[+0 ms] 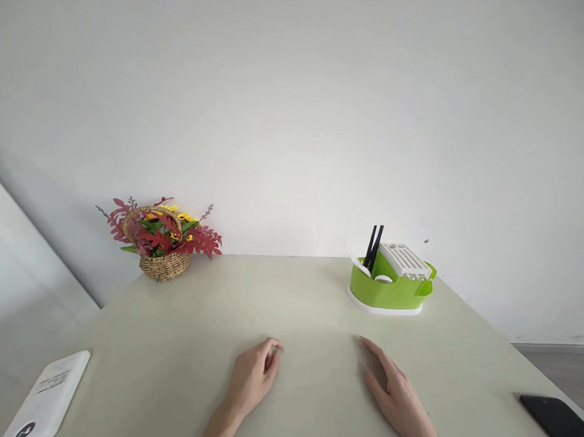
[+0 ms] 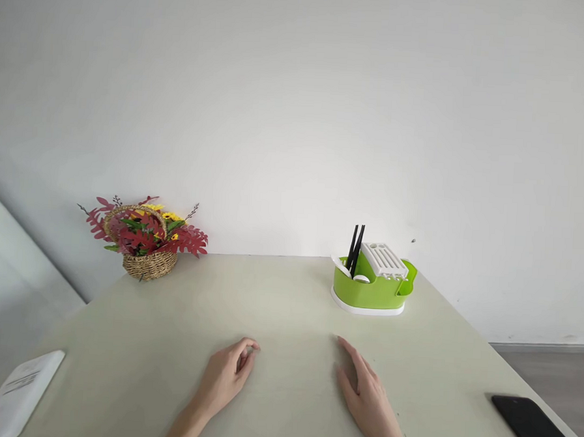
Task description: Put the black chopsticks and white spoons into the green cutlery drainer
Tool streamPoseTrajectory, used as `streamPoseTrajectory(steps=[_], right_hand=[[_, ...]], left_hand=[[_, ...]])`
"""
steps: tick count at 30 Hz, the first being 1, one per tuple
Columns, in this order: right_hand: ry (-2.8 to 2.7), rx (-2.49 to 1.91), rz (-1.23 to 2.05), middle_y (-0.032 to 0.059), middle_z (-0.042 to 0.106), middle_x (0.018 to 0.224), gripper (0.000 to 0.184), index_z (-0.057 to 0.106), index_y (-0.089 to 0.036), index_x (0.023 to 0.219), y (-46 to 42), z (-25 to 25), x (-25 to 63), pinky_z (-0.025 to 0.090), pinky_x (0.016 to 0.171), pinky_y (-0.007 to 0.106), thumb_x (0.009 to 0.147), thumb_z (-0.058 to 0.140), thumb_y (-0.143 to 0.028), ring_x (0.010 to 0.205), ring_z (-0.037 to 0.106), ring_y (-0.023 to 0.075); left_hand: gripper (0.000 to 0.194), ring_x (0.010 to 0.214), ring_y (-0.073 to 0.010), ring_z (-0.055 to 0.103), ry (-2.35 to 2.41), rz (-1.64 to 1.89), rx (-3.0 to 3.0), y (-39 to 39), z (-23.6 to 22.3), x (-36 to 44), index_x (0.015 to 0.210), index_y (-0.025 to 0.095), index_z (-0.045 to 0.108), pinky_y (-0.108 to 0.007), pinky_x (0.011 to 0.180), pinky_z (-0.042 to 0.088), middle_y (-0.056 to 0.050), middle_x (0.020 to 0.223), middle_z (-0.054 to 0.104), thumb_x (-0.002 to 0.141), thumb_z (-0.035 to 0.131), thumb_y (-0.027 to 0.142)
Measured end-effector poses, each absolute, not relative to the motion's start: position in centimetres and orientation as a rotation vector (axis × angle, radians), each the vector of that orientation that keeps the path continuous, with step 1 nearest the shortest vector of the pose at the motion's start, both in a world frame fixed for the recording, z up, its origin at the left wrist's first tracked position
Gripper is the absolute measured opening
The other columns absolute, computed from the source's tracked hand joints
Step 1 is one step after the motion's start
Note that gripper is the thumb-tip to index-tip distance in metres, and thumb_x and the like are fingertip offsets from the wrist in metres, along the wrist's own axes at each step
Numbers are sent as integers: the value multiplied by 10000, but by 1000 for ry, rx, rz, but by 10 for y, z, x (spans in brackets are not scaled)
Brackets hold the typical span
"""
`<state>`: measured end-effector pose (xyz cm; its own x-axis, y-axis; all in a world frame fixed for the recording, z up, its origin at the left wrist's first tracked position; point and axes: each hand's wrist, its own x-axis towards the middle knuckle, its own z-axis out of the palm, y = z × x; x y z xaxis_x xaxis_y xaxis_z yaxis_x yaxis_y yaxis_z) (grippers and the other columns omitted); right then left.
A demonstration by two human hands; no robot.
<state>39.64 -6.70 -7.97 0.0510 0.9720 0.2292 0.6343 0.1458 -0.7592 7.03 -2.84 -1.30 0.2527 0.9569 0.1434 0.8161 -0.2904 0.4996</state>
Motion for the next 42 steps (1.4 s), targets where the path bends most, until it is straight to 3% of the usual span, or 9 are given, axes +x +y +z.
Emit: streamPoseTrajectory(steps=[4, 9, 13, 18, 23, 27, 30, 32, 42], right_hand=[[-1496, -1598, 466, 115, 671, 1370, 652, 273, -298, 1603, -52, -83, 415, 541, 1030, 460, 992, 455, -436, 1255, 661, 271], [-1307, -1797, 175, 253, 343, 1599, 816, 159, -188, 1641, -17, -75, 474, 618, 789, 372, 941, 489, -445, 1067, 754, 290], [-1360, -1886, 64, 210, 227, 1685, 852, 133, -233, 1660, 3, -69, 517, 616, 767, 400, 907, 490, -411, 1057, 750, 313], [-1566, -1841, 32, 120, 248, 1708, 833, 134, -319, 1666, 18, -75, 538, 624, 717, 325, 907, 476, -322, 1025, 761, 242], [-1651, -1819, -68, 116, 168, 1734, 770, 224, -346, 1649, 27, -82, 543, 626, 598, 335, 922, 477, -310, 1009, 764, 272], [-1735, -1770, -140, 119, 300, 1692, 742, 217, -307, 1653, 31, -84, 543, 650, 807, 392, 955, 470, -298, 1127, 722, 296], [-1771, -1745, -213, 129, 336, 1674, 745, 185, -250, 1661, 30, -87, 539, 492, 1111, 528, 968, 458, -293, 1420, 500, 361], [-1790, -1736, -247, 137, 317, 1681, 738, 165, -217, 1662, 27, -88, 534, 386, 1193, 561, 981, 438, -294, 1518, 350, 361], [-1851, -1737, -178, 39, 241, 1724, 788, -3, -315, 1674, 0, -79, 468, 585, 1006, 450, 1006, 414, -281, 1573, 225, 317]], left_hand=[[275, 571, -151, 531, 1624, 625, 2204, -28, -15, 69, 1038, 246, 652, -259, 616, 368, 43, 641, 574, 1002, 388, 314], [271, 575, -154, 541, 1624, 641, 2201, -28, -17, 67, 1038, 247, 655, -255, 622, 369, 42, 645, 580, 997, 395, 312], [271, 583, -153, 542, 1623, 642, 2208, -26, -19, 65, 1039, 245, 655, -255, 626, 369, 40, 651, 578, 996, 396, 311], [284, 571, -153, 523, 1617, 654, 2204, -26, -19, 64, 1037, 242, 656, -256, 617, 371, 40, 649, 570, 1002, 389, 333], [290, 566, -152, 518, 1612, 642, 2191, -27, -19, 63, 1026, 237, 657, -259, 620, 378, 37, 645, 567, 1003, 389, 343], [299, 578, -150, 525, 1613, 628, 2197, -26, -21, 63, 1040, 238, 653, -260, 636, 384, 38, 650, 559, 1009, 379, 352], [306, 578, -147, 515, 1622, 626, 2200, -26, -22, 63, 1050, 238, 655, -260, 635, 383, 39, 654, 553, 1010, 375, 355], [311, 578, -147, 516, 1622, 629, 2197, -26, -22, 63, 1050, 239, 657, -258, 630, 381, 37, 653, 553, 1010, 371, 354], [291, 539, -146, 514, 1615, 695, 2189, -29, -17, 67, 1005, 245, 675, -258, 592, 376, 41, 611, 559, 992, 406, 356]])
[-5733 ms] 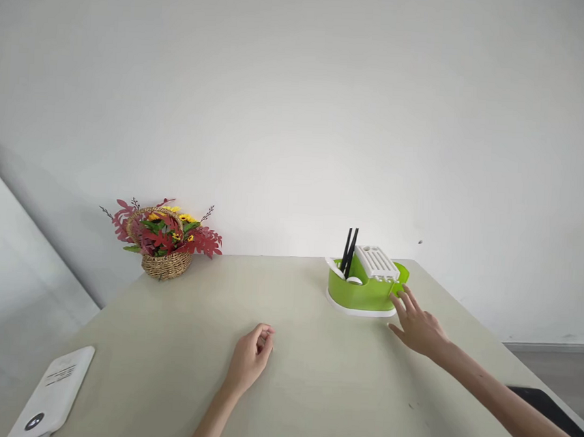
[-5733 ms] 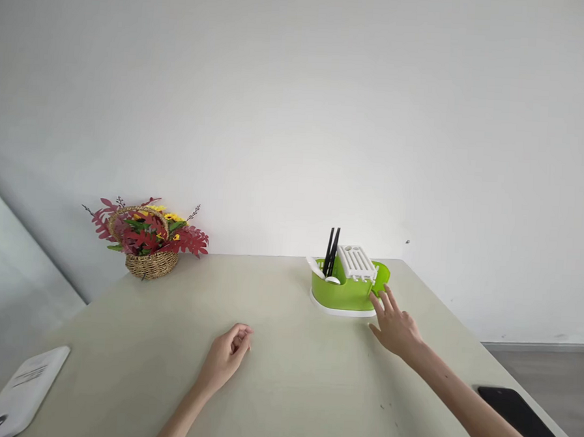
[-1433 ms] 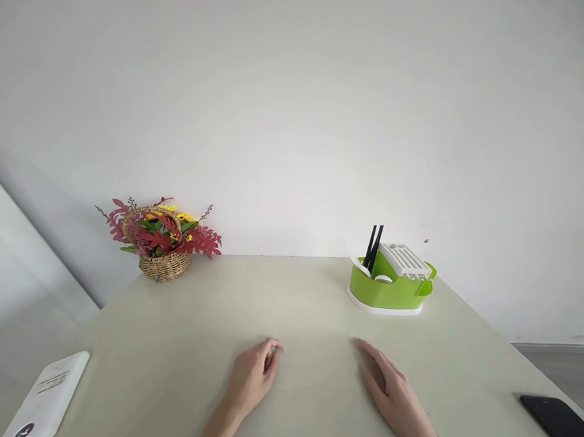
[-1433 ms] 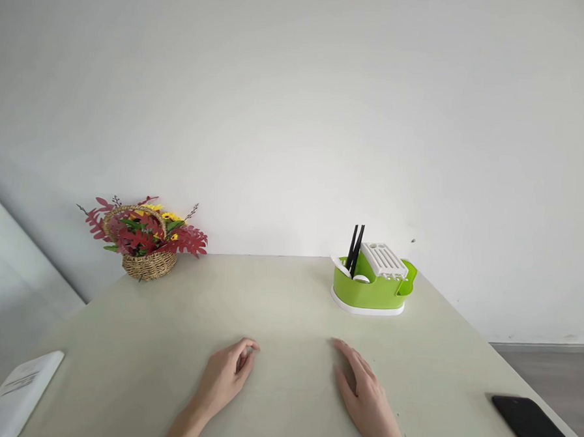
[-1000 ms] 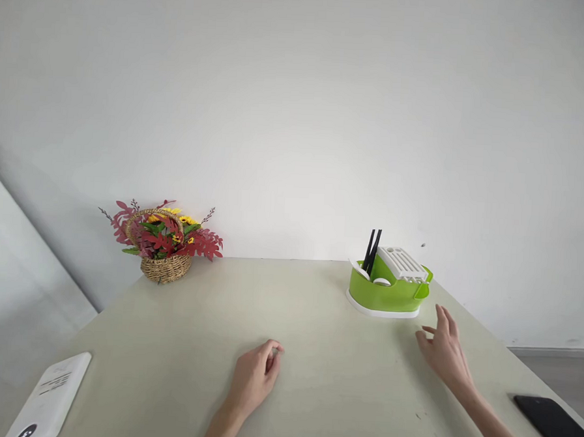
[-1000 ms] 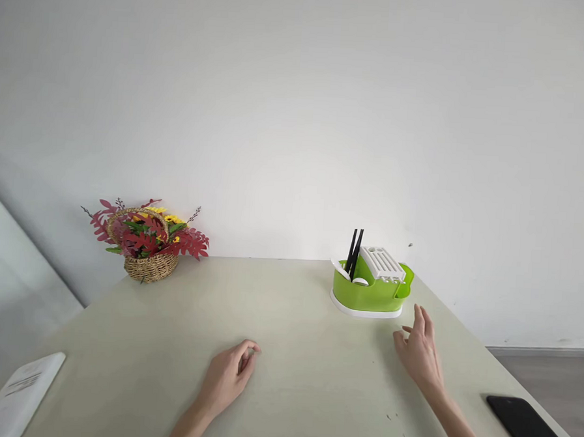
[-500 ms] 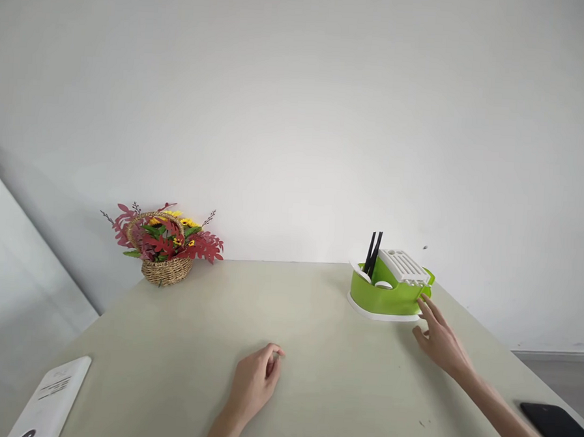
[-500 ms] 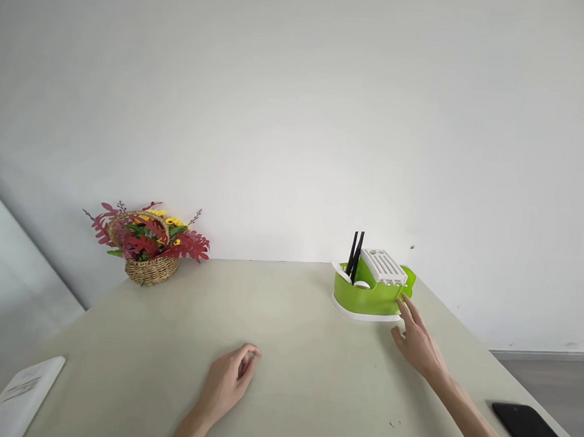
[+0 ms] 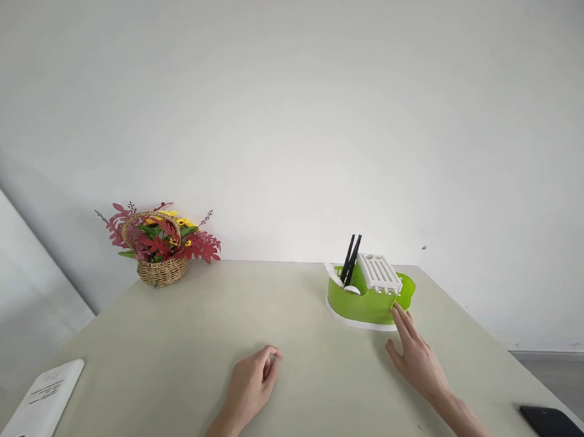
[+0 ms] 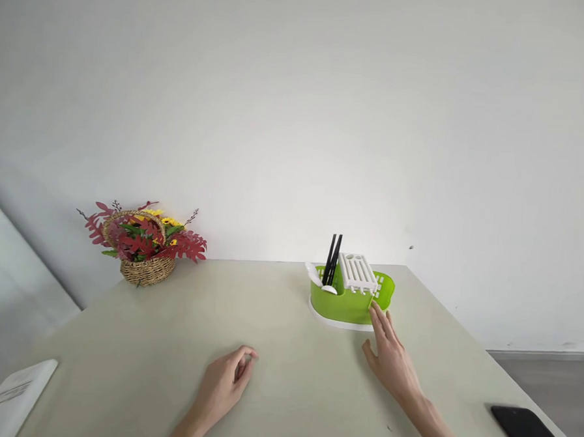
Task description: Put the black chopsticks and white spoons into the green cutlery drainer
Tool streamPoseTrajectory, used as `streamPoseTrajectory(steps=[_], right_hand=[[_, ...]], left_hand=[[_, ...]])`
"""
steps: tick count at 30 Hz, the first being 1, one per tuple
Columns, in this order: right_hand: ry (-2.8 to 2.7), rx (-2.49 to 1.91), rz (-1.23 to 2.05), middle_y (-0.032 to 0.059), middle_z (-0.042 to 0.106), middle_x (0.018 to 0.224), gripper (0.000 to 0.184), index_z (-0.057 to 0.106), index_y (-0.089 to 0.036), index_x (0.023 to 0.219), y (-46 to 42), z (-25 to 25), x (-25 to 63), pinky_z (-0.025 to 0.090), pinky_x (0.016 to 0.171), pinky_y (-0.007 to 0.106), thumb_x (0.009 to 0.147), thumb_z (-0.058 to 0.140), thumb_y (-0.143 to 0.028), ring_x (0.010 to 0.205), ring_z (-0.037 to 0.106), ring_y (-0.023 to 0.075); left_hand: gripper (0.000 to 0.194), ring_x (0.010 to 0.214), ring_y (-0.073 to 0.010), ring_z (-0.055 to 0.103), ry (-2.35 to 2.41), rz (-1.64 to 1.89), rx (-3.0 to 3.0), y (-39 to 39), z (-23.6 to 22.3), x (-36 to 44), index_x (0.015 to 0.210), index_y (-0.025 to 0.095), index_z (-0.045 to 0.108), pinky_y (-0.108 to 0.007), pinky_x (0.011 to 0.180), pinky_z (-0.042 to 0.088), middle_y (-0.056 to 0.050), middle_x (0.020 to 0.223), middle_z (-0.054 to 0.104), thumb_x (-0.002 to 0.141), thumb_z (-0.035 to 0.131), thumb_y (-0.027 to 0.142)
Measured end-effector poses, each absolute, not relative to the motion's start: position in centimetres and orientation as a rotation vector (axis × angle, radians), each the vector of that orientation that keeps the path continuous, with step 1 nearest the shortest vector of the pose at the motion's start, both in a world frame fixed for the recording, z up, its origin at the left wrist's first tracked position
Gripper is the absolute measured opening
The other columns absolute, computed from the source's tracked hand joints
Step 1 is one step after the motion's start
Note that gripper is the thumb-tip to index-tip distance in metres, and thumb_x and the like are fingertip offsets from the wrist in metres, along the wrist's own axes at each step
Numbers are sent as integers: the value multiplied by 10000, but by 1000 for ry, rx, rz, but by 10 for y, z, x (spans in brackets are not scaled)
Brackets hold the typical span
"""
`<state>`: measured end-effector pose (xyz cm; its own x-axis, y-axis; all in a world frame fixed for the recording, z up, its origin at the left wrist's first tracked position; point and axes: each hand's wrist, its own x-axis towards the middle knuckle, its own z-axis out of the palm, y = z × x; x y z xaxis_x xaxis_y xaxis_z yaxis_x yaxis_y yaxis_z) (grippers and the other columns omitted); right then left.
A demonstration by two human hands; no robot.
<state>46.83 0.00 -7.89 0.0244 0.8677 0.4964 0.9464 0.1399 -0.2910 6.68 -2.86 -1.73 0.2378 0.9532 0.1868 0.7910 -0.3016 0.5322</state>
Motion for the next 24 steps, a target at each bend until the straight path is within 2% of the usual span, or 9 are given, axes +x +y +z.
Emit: streamPoseTrajectory(steps=[8, 17, 21, 24], right_hand=[[-1794, -1642, -47, 10, 192, 1736, 864, -97, -374, 1659, -29, -67, 389, 661, 798, 392, 973, 391, -181, 1588, 148, 334], [-1767, -1495, 86, -13, 192, 1731, 893, -55, -394, 1662, -57, -60, 341, 578, 1018, 525, 937, 406, -153, 1595, 82, 338], [-1813, -1445, 137, -19, 212, 1725, 860, 17, -398, 1667, -72, -52, 338, 497, 1106, 577, 940, 425, -185, 1589, 140, 342], [-1792, -1447, 153, -19, 241, 1715, 816, 126, -425, 1658, -89, -54, 342, 494, 1100, 600, 939, 458, -229, 1531, 332, 358]], left_hand=[[284, 562, -146, 531, 1613, 658, 2206, -27, -20, 68, 1026, 243, 661, -252, 606, 379, 40, 639, 573, 1006, 396, 343], [249, 551, -138, 519, 1599, 688, 2163, -30, -17, 72, 1026, 243, 662, -253, 608, 380, 46, 635, 562, 978, 424, 293], [227, 526, -133, 467, 1679, 1084, 1940, -28, -13, 69, 935, 229, 639, -243, 557, 377, 52, 594, 480, 969, 449, 348], [266, 560, -140, 471, 1774, 1489, 1673, -24, 4, 68, 887, 233, 592, -236, 559, 412, 41, 620, 479, 984, 452, 437]])
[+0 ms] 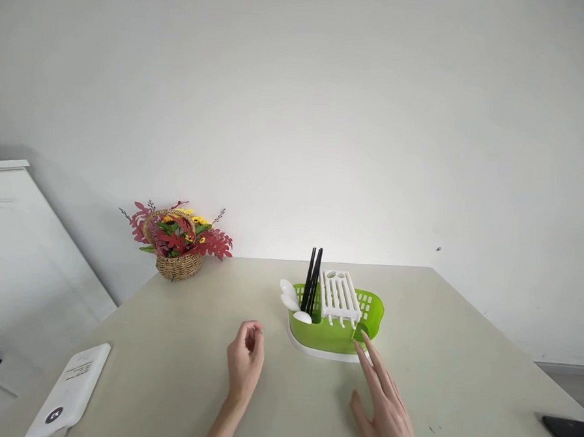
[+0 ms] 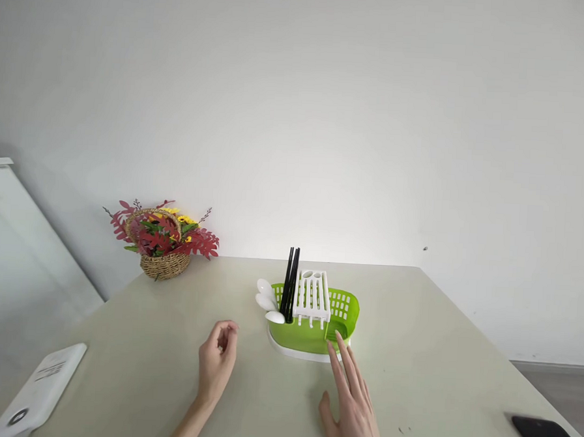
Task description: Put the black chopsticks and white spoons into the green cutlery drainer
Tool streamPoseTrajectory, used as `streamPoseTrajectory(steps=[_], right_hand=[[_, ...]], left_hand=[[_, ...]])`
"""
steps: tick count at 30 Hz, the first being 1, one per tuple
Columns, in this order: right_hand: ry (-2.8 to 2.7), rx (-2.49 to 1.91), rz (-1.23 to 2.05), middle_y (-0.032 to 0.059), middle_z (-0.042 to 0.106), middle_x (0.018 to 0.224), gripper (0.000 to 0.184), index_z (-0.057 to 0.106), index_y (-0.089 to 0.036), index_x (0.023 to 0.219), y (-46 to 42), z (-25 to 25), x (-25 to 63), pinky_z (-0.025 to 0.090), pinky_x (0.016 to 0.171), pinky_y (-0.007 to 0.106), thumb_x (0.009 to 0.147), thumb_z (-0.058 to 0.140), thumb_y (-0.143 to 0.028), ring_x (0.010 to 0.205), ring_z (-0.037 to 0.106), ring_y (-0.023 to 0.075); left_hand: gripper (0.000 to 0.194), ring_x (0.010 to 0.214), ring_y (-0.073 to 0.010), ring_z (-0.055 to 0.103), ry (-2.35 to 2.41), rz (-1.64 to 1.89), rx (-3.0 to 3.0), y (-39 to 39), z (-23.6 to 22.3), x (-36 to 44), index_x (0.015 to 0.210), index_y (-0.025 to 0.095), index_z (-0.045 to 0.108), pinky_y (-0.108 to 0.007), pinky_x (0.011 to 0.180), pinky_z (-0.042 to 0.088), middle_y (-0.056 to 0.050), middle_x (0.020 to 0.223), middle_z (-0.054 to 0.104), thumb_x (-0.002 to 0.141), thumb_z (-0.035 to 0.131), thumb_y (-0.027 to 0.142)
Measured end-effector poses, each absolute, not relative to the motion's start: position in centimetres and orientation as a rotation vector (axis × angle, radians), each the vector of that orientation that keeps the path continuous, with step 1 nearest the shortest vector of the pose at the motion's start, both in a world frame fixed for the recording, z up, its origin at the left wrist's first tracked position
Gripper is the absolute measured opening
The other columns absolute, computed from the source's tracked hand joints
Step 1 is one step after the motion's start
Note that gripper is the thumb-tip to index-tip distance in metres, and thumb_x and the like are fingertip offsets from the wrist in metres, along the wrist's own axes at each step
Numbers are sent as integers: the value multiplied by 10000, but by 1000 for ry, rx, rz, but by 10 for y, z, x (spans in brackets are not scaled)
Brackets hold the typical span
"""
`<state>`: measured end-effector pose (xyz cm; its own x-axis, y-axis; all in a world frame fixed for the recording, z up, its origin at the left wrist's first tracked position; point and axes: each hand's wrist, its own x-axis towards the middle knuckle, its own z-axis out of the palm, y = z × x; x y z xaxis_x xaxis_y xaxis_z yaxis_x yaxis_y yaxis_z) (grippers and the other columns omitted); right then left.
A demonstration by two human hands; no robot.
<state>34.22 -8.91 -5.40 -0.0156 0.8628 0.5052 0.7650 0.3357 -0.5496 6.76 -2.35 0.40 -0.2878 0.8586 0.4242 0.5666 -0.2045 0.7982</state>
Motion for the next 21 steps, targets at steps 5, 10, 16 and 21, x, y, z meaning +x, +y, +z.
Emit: streamPoseTrajectory(steps=[5, 10, 16, 21], right_hand=[[-1569, -1488, 312, 25, 413, 1638, 653, 351, -398, 1585, -105, -78, 363, 608, 955, 494, 948, 480, -334, 1335, 587, 338], [-1462, -1618, 482, 44, 712, 1299, 431, 571, -345, 1374, -102, -95, 379, 617, 890, 429, 957, 474, -397, 1156, 696, 291], [-1637, -1497, 428, 36, 723, 1298, 328, 683, -332, 1224, -100, -81, 382, 610, 946, 428, 936, 531, -368, 1164, 706, 278], [-1674, -1412, 421, 54, 755, 1238, 265, 749, -297, 1056, -99, -75, 383, 619, 942, 404, 960, 506, -346, 1149, 720, 270]], left_hand=[[224, 823, -190, 588, 1684, 1655, 1670, -18, 70, 92, 968, 238, 593, -211, 518, 404, -51, 915, 648, 961, 531, 453], [228, 1096, -223, 620, 1391, 1607, 1829, 6, 128, 146, 1143, 237, 576, -311, 855, 521, -101, 1208, 650, 936, 598, 330], [530, 1146, -241, 660, 1386, 1249, 1682, 75, 137, 180, 1336, 170, 457, -353, 976, 491, -183, 1288, 659, 920, 670, 419], [272, 828, -218, 718, 1351, 1045, 1748, 100, 132, 180, 886, 186, 662, -317, 795, 522, -88, 884, 776, 949, 611, 445]])
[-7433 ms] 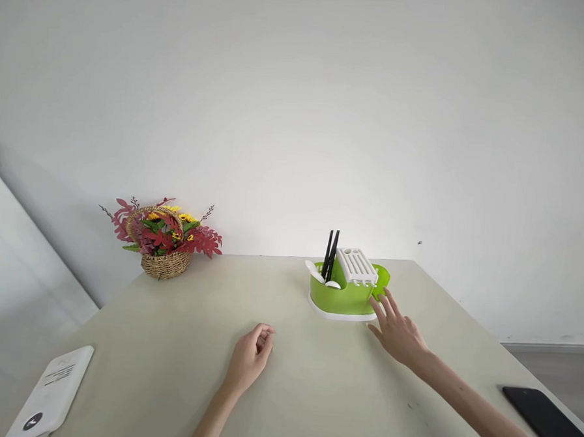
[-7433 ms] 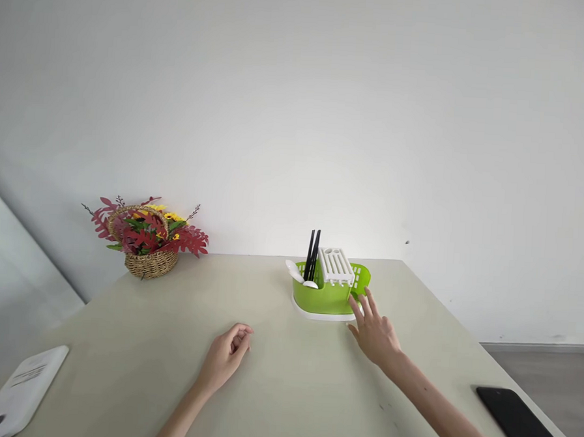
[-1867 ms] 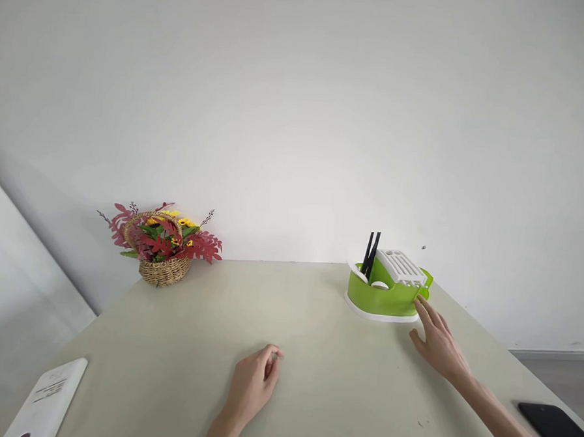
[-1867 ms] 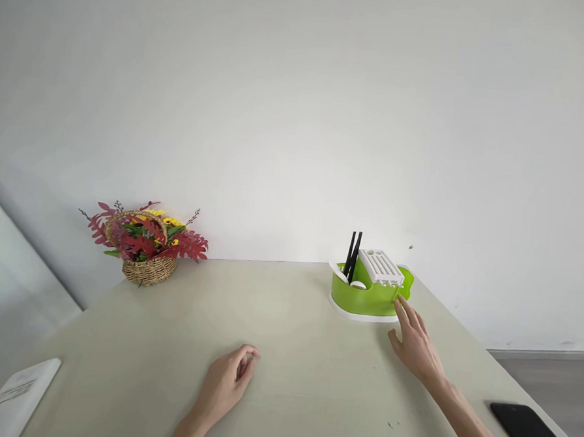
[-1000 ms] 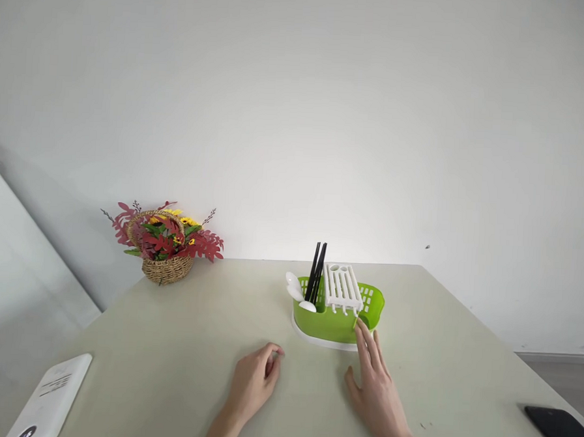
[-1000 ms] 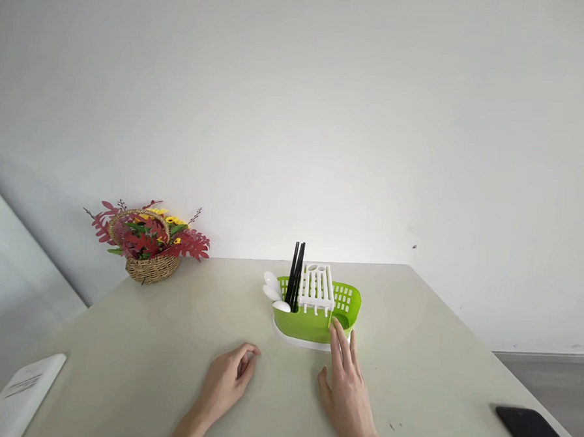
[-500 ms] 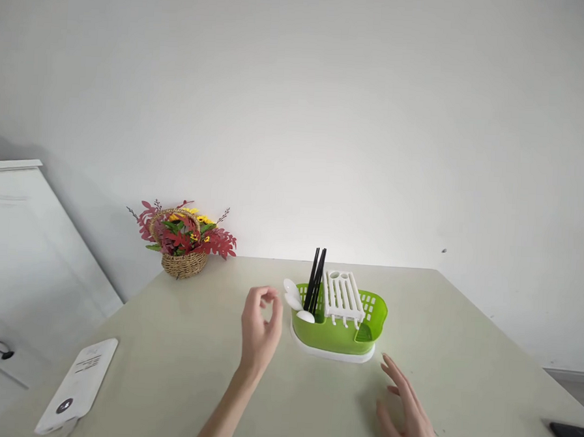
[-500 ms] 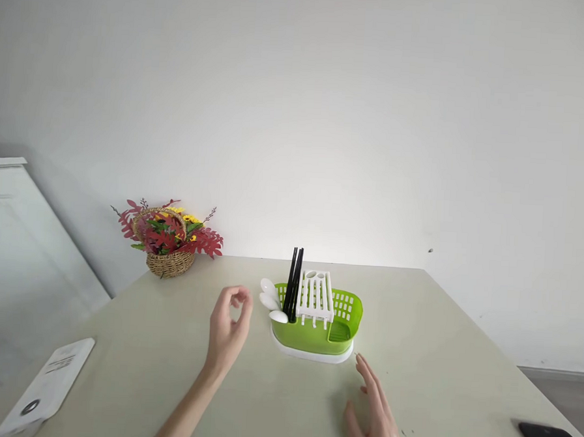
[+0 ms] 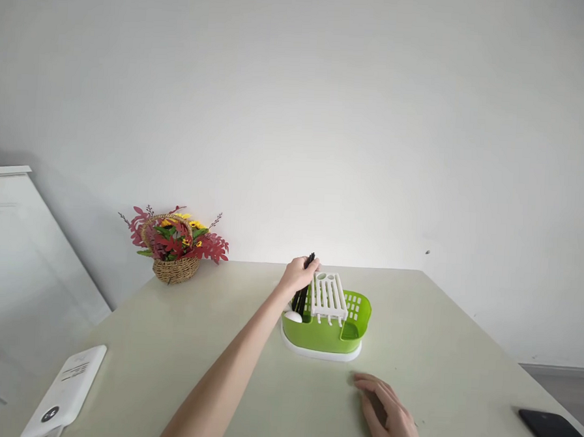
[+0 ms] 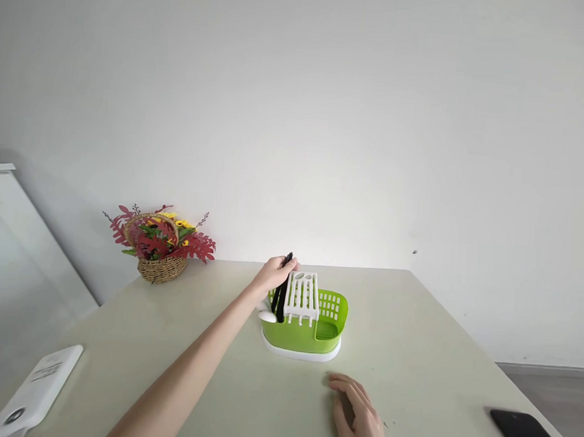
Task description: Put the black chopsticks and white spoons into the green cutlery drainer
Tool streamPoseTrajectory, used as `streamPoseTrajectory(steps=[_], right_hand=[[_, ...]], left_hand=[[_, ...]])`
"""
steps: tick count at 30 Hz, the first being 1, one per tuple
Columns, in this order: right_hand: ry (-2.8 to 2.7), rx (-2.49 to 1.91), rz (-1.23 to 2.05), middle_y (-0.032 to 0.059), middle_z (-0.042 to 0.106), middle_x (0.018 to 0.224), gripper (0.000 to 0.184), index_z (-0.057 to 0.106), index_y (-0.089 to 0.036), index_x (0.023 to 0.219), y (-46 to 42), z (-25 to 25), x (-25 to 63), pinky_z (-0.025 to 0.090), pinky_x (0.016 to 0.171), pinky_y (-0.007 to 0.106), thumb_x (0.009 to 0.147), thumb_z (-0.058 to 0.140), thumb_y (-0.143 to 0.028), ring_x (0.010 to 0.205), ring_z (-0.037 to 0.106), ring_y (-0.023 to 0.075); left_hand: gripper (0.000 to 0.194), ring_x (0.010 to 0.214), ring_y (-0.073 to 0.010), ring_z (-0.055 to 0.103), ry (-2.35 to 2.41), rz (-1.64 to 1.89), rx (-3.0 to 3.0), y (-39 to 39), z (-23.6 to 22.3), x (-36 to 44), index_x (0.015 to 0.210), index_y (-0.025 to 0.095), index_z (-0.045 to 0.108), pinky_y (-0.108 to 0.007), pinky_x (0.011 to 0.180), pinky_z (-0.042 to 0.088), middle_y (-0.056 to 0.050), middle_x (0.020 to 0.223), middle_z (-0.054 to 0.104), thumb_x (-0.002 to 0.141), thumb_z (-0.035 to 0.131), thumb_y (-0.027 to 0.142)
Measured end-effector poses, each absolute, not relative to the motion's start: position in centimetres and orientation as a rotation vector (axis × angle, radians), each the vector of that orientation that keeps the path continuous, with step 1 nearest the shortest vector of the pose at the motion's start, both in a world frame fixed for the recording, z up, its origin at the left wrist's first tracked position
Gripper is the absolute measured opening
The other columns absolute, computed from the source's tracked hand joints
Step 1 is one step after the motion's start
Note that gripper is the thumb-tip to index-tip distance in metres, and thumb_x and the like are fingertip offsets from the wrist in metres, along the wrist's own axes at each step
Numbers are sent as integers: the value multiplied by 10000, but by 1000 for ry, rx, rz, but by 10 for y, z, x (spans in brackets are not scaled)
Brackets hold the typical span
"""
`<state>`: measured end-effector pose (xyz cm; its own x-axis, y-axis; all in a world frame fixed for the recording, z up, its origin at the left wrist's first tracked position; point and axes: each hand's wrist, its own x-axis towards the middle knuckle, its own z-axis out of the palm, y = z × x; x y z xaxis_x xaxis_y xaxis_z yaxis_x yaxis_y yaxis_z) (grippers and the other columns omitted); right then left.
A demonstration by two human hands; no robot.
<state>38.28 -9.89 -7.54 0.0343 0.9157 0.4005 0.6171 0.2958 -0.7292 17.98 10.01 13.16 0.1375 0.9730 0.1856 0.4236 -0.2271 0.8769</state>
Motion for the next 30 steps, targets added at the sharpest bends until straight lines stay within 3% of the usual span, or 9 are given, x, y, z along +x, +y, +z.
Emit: streamPoseTrajectory(steps=[4, 8, 10, 13, 15, 19, 23, 27, 30], right_hand=[[-1677, -1393, 428, 59, 760, 1226, 280, 755, -291, 1019, -98, -77, 383, 618, 939, 398, 981, 484, -351, 1142, 722, 263], [-1683, -1366, 455, 66, 766, 1203, 288, 759, -288, 1000, -98, -78, 384, 616, 940, 410, 986, 478, -352, 1137, 721, 272], [-1680, -1360, 463, 70, 771, 1182, 287, 760, -285, 993, -98, -78, 385, 616, 937, 412, 986, 482, -353, 1123, 725, 275], [-1670, -1362, 474, 68, 776, 1151, 281, 759, -285, 982, -98, -78, 385, 616, 926, 398, 987, 487, -355, 1101, 731, 270], [-1665, -1367, 487, 69, 775, 1144, 280, 757, -284, 984, -98, -78, 385, 613, 925, 387, 989, 485, -351, 1097, 730, 265], [-1674, -1381, 498, 68, 770, 1134, 280, 755, -281, 993, -99, -77, 385, 607, 919, 362, 989, 481, -343, 1083, 728, 252], [-1669, -1398, 480, 59, 771, 1111, 266, 755, -283, 977, -99, -77, 385, 609, 878, 313, 977, 494, -334, 1051, 736, 233], [-1668, -1400, 464, 48, 772, 1083, 259, 753, -288, 961, -98, -77, 384, 606, 853, 281, 976, 497, -327, 1010, 744, 214], [-1675, -1402, 448, 52, 772, 1073, 251, 753, -284, 956, -99, -77, 384, 604, 854, 283, 969, 506, -326, 1005, 744, 216]], left_hand=[[307, 776, -217, 719, 1335, 1120, 1798, 98, 130, 179, 740, 216, 621, -332, 788, 531, -69, 801, 771, 982, 571, 399], [369, 804, -186, 746, 1323, 1330, 1727, 91, 136, 176, 838, 217, 544, -333, 805, 557, -81, 864, 774, 1080, 340, 406], [389, 789, -158, 735, 1260, 1629, 1618, 88, 145, 166, 880, 221, 502, -323, 825, 557, -53, 834, 744, 1094, 276, 454], [381, 587, -103, 610, 862, 2187, 1247, 87, 165, 130, 838, 235, 439, -290, 762, 555, 67, 639, 553, 1051, 417, 550], [378, 481, -69, 465, 660, 2327, 942, 88, 177, 93, 819, 240, 403, -257, 681, 539, 115, 592, 403, 1037, 467, 542], [350, 393, -52, 266, 846, 2268, 670, 81, 179, 11, 753, 242, 295, -162, 452, 349, 127, 542, 233, 1067, 399, 357], [298, 360, -48, 169, 1152, 2084, 688, 62, 150, -43, 742, 237, 305, -162, 363, 177, 131, 529, 183, 1007, 438, 269], [253, 350, -36, 203, 1503, 1727, 858, 51, 107, -67, 784, 223, 427, -150, 361, 150, 139, 533, 284, 942, 565, 366], [285, 349, -66, 325, 1757, 1398, 1032, 51, 74, -75, 813, 212, 514, -171, 372, 205, 104, 533, 410, 868, 662, 450]])
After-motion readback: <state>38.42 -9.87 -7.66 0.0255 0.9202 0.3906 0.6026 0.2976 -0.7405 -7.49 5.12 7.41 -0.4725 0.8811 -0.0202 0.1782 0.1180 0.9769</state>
